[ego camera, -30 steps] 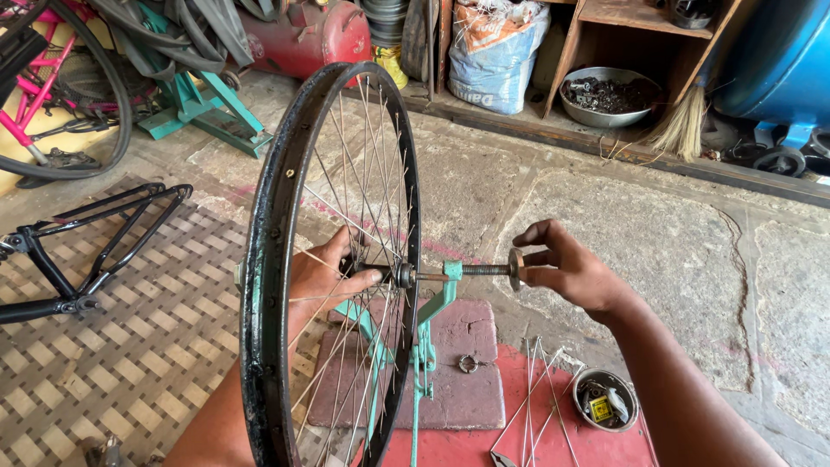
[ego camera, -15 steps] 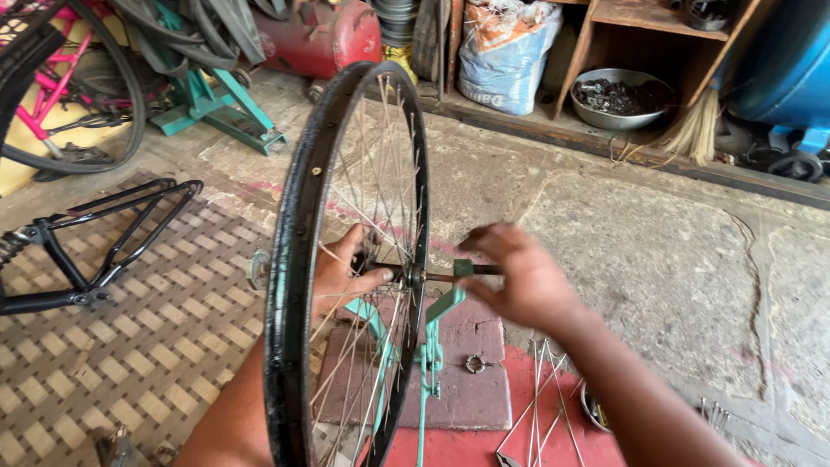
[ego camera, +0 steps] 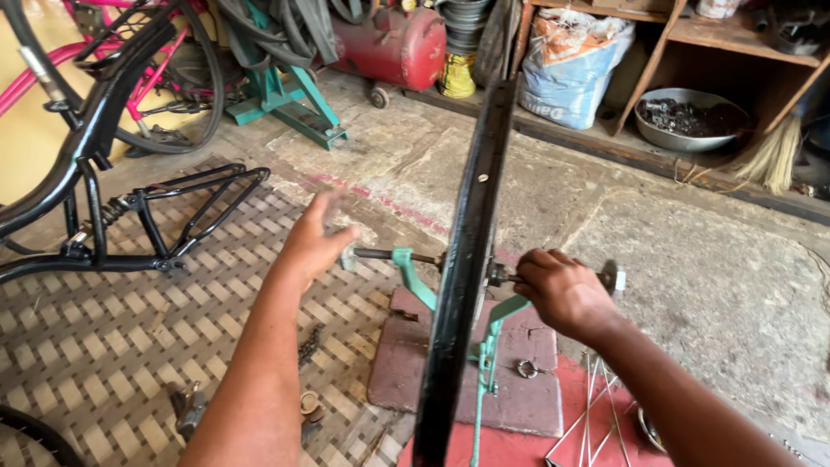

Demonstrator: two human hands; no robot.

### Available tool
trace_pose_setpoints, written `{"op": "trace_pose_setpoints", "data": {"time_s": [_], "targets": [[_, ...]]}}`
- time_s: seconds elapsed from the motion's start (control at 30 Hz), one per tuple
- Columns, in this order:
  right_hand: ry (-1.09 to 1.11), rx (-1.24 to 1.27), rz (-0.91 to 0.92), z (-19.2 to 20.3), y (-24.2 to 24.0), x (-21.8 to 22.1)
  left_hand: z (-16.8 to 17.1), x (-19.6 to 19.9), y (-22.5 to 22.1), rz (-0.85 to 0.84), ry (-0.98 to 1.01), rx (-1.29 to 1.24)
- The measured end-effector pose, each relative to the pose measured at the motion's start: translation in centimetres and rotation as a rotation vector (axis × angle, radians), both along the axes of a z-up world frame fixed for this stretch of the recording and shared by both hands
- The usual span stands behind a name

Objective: The person inserts spokes into a bicycle wheel rim and tightens them by hand and with a tool, then rotates the wheel on a truing stand.

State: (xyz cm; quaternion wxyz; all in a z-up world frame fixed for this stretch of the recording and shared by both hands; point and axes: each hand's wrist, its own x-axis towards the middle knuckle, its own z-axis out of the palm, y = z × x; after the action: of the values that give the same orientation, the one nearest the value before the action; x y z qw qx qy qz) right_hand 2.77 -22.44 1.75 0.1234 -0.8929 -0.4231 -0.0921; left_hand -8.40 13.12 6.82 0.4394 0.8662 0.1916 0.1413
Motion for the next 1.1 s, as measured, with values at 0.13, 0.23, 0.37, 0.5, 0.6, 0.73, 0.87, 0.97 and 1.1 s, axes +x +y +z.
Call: {"op": "trace_pose_setpoints", "data": {"time_s": [0.13, 0.23, 0.37, 0.5, 0.6, 0.73, 0.87, 0.97, 1.1], "targets": [[0.029, 0.119, 0.03, -0.1, 1.3, -0.8, -3.6, -2.2, 2.9, -0.036, 0.113, -0.458], [0.01, 0.145, 0.058, -0.4, 1.8, -1.1, -6.7, -2.0, 4.7, -0.136, 0.006, -0.692], [0.01, 0.108, 0.008, -1.2, 2.3, -0.6, -7.3, -1.6, 6.1, -0.11, 0.142, -0.415], [0.014, 0.085, -0.088, -3.0, 2.6, 0.1, -6.0, -1.9, 6.9, 0.004, 0.299, -0.309], [-0.007, 0.196, -0.098, -3.8, 3.0, 0.3, -5.7, -2.1, 7.7, -0.165, 0.127, -0.261], [0.058, 0.128, -0.172, -3.7, 3.3, 0.7, -5.2, -3.0, 7.7, -0.122, 0.209, -0.445], [0.045, 0.151, -0.118, -3.5, 3.0, 0.9, -6.3, -2.9, 8.1, -0.214, 0.114, -0.556], [0.012, 0.122, -0.054, -3.9, 2.7, 1.2, -8.2, -1.3, 8.6, -0.209, 0.195, -0.303], [-0.023, 0.043, -0.071, -3.8, 3.0, 1.4, -8.4, -0.7, 8.6, -0.154, 0.183, -0.169]]}}
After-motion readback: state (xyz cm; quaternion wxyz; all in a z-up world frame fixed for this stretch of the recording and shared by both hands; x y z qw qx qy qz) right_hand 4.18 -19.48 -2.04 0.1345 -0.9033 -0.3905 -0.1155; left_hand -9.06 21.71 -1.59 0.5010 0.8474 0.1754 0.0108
